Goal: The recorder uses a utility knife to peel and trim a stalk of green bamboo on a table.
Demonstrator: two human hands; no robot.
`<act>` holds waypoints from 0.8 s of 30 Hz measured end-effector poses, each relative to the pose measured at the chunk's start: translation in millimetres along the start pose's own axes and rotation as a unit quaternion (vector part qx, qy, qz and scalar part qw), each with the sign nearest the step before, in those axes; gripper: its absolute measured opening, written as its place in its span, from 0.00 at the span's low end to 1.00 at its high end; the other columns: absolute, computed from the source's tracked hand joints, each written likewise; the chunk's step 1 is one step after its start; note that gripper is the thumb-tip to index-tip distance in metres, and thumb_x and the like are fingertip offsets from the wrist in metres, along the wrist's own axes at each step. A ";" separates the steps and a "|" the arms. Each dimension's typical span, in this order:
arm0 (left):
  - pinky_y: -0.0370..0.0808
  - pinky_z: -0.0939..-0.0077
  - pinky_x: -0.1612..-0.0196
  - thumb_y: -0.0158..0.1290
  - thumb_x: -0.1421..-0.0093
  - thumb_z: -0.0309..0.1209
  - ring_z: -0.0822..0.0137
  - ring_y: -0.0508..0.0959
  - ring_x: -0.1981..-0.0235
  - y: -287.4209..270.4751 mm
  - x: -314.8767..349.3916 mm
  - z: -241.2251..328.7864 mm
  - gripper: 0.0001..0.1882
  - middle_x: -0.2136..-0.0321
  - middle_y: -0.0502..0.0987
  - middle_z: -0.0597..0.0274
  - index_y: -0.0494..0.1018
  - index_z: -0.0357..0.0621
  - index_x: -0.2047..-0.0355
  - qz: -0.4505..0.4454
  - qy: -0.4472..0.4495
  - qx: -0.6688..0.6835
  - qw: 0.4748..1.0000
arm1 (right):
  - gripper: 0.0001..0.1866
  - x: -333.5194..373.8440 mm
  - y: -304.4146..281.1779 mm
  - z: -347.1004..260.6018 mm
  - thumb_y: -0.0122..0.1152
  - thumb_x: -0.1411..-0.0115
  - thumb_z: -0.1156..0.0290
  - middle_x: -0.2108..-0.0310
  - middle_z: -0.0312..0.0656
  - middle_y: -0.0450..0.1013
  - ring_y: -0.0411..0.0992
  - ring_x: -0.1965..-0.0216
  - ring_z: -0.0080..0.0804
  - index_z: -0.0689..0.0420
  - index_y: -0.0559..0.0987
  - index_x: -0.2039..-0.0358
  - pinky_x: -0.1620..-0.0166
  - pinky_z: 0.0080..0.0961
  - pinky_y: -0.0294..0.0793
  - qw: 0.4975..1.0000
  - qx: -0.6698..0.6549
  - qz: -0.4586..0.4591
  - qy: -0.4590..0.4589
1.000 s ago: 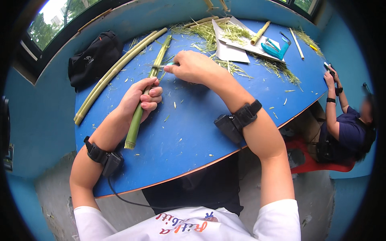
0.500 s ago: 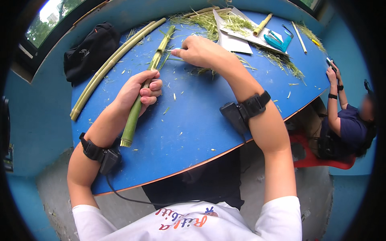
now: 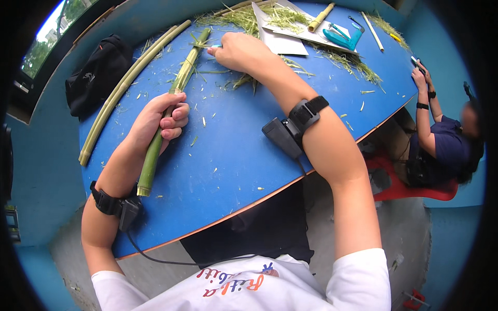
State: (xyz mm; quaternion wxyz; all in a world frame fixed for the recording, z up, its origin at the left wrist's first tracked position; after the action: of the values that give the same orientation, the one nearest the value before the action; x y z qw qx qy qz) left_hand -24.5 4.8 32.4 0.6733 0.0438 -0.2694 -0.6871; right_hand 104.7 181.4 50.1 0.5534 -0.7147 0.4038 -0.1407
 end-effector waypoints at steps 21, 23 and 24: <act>0.56 0.94 0.91 0.38 0.37 0.30 0.87 0.56 0.88 0.0 -1.7 1.1 0.07 0.82 0.62 0.70 0.55 0.46 0.72 0.021 -0.011 0.166 0.986 | 0.27 19.7 -6.9 -29.4 0.52 0.45 0.47 0.79 0.49 0.73 0.73 0.74 0.42 0.63 0.78 0.72 0.68 0.36 0.69 0.987 -0.034 -0.144 -0.065; 0.57 0.94 0.90 0.38 0.37 0.30 0.87 0.56 0.88 0.3 -2.1 1.1 0.07 0.82 0.62 0.69 0.55 0.46 0.72 0.013 -0.010 0.170 0.985 | 0.27 22.4 -4.3 -26.2 0.51 0.45 0.48 0.76 0.52 0.72 0.72 0.72 0.45 0.65 0.77 0.71 0.67 0.36 0.69 0.989 -0.025 -0.112 -0.090; 0.57 0.94 0.89 0.38 0.37 0.30 0.87 0.57 0.87 1.2 -2.0 1.7 0.07 0.81 0.62 0.69 0.56 0.45 0.71 0.005 -0.009 0.177 0.984 | 0.27 23.3 -5.1 -25.3 0.51 0.44 0.49 0.72 0.54 0.72 0.70 0.70 0.47 0.67 0.76 0.70 0.66 0.36 0.68 0.990 -0.013 -0.083 -0.114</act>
State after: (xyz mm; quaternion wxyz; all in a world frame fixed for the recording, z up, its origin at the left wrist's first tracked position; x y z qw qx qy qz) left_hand -23.9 7.2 33.8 0.6557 0.1549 -0.3934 -0.6256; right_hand 105.2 147.5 57.8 0.5728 -0.7644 0.2791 -0.0986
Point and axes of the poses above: each hand's wrist, its own x-axis away from the middle knuckle, its own y-axis out of the palm, z = x × y, the point moved 1 cm from there along -x, towards the middle knuckle
